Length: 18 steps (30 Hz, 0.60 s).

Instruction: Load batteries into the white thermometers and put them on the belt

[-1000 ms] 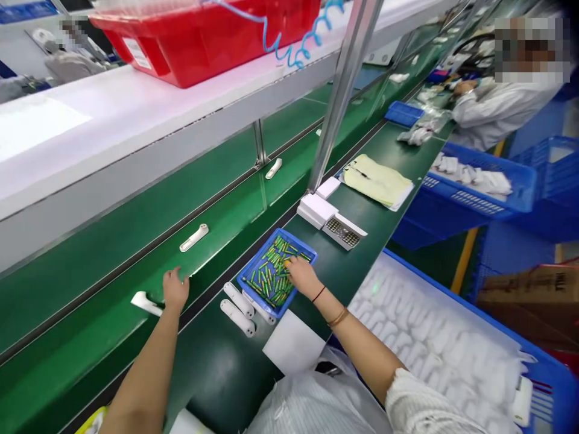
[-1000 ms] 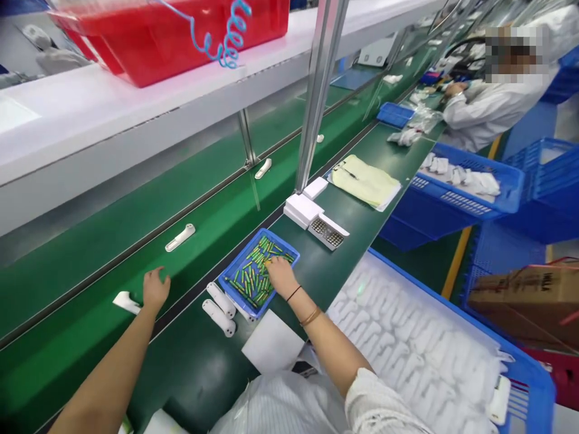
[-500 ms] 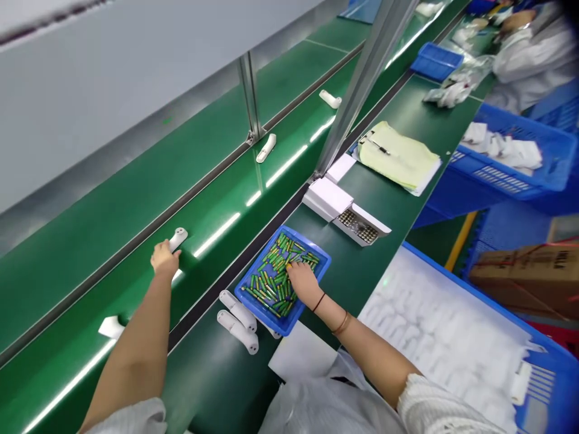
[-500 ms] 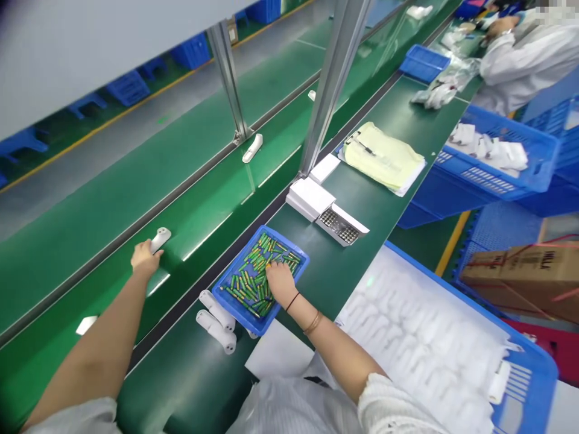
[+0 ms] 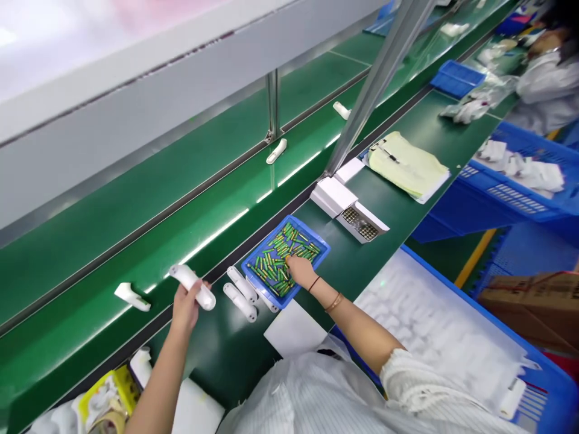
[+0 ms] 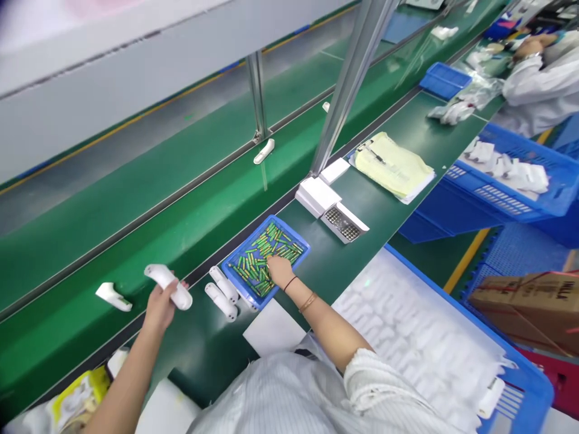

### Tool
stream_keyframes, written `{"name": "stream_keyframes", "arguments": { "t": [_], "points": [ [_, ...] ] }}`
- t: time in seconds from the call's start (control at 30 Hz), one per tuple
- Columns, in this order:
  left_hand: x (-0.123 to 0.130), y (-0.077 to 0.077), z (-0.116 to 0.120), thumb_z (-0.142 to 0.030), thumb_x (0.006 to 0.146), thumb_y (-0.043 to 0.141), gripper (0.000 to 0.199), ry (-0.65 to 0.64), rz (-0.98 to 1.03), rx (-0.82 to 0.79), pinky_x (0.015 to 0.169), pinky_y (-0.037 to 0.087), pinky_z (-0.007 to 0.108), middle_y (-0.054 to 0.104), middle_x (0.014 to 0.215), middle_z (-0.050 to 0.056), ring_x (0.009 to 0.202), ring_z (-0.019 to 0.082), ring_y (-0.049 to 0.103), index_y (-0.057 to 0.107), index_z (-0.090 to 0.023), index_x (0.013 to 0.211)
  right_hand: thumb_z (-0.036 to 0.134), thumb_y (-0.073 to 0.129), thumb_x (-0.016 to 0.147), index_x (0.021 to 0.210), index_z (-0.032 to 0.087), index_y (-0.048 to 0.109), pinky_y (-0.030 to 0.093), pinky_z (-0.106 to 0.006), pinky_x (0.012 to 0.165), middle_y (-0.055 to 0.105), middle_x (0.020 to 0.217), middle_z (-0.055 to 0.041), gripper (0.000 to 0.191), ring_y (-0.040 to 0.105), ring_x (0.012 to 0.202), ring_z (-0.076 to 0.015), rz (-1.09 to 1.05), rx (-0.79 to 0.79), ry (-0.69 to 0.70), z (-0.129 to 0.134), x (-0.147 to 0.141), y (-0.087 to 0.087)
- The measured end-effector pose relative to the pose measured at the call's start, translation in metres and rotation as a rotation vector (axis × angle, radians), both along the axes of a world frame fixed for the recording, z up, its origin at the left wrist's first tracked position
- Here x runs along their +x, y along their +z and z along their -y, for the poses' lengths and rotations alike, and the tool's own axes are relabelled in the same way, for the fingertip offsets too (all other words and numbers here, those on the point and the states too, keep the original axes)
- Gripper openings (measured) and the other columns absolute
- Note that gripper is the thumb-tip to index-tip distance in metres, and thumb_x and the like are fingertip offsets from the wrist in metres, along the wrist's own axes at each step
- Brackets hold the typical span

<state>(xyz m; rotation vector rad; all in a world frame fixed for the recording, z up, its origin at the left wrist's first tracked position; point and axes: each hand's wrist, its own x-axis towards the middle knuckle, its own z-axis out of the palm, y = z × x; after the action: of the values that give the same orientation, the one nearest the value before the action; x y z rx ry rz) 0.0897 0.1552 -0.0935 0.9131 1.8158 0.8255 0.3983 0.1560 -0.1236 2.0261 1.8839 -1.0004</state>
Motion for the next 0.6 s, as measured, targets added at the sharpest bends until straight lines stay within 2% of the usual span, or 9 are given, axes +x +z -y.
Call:
{"name": "stream_keyframes", "arguments": {
  "t": [0.07,0.13,0.2,0.3,0.4,0.5,0.6],
  "points": [
    [0.008,0.022,0.048,-0.036,0.074,0.064,0.043,0.092,0.249,0.000,0.059,0.050,0.024,0.057,0.077,0.001,0.066,0.013,0.058,0.054,-0.016,0.111,0.031,0.056,0.091,0.107,0.012,0.059,0.051,-0.040,0.085,0.061,0.107,-0.0075,0.024,0.060,0.097,-0.0193,-0.069,0.034,-0.060,0.000,0.003,-0.003],
    [0.017,0.041,0.086,-0.034,0.068,0.072,0.046,0.204,0.487,0.022,0.051,0.044,0.019,0.055,0.078,-0.001,0.060,0.008,0.052,0.057,-0.019,0.110,0.031,0.056,0.091,0.105,0.012,0.060,0.052,-0.039,0.083,0.062,0.105,-0.0070,0.023,0.061,0.094,-0.0184,-0.161,0.076,-0.138,0.000,0.007,-0.004],
    [0.027,0.055,0.113,-0.032,0.068,0.073,0.047,0.292,0.631,0.054,0.047,0.041,0.018,0.055,0.077,-0.002,0.056,0.007,0.048,0.058,-0.020,0.111,0.031,0.055,0.092,0.102,0.012,0.059,0.053,-0.034,0.075,0.063,0.097,-0.0051,0.022,0.062,0.083,-0.0151,-0.275,0.118,-0.228,0.000,0.011,-0.001],
    [0.044,0.071,0.138,-0.037,0.073,0.067,0.046,0.342,0.784,0.097,0.048,0.043,0.019,0.056,0.072,-0.001,0.055,0.009,0.049,0.058,-0.018,0.114,0.036,0.052,0.092,0.094,0.012,0.058,0.049,-0.024,0.054,0.060,0.071,0.0009,0.026,0.056,0.053,-0.0089,-0.496,0.165,-0.357,0.005,0.012,0.014],
    [0.062,0.085,0.153,-0.037,0.075,0.066,0.049,0.303,0.847,0.106,0.062,0.052,0.026,0.062,0.084,0.002,0.067,0.013,0.059,0.054,-0.020,0.119,0.050,0.051,0.086,0.083,0.014,0.053,0.034,-0.020,0.038,0.049,0.053,0.0059,0.036,0.039,0.035,-0.0061,-0.754,0.211,-0.446,0.021,0.008,0.042],
    [0.077,0.104,0.166,-0.040,0.078,0.066,0.048,0.199,0.779,0.137,0.078,0.053,0.033,0.065,0.097,0.006,0.088,0.021,0.065,0.051,-0.022,0.120,0.063,0.053,0.077,0.078,0.017,0.049,0.025,-0.020,0.036,0.046,0.050,0.0062,0.046,0.031,0.035,-0.0052,-0.992,0.239,-0.477,0.051,0.000,0.080],
    [0.087,0.122,0.176,-0.046,0.079,0.065,0.058,0.075,0.727,0.229,0.075,0.054,0.033,0.065,0.103,0.008,0.092,0.024,0.066,0.043,-0.025,0.128,0.064,0.056,0.074,0.078,0.019,0.048,0.026,-0.020,0.040,0.041,0.049,0.0072,0.046,0.034,0.041,-0.0064,-1.161,0.238,-0.465,0.091,-0.012,0.120]
  ]
}}
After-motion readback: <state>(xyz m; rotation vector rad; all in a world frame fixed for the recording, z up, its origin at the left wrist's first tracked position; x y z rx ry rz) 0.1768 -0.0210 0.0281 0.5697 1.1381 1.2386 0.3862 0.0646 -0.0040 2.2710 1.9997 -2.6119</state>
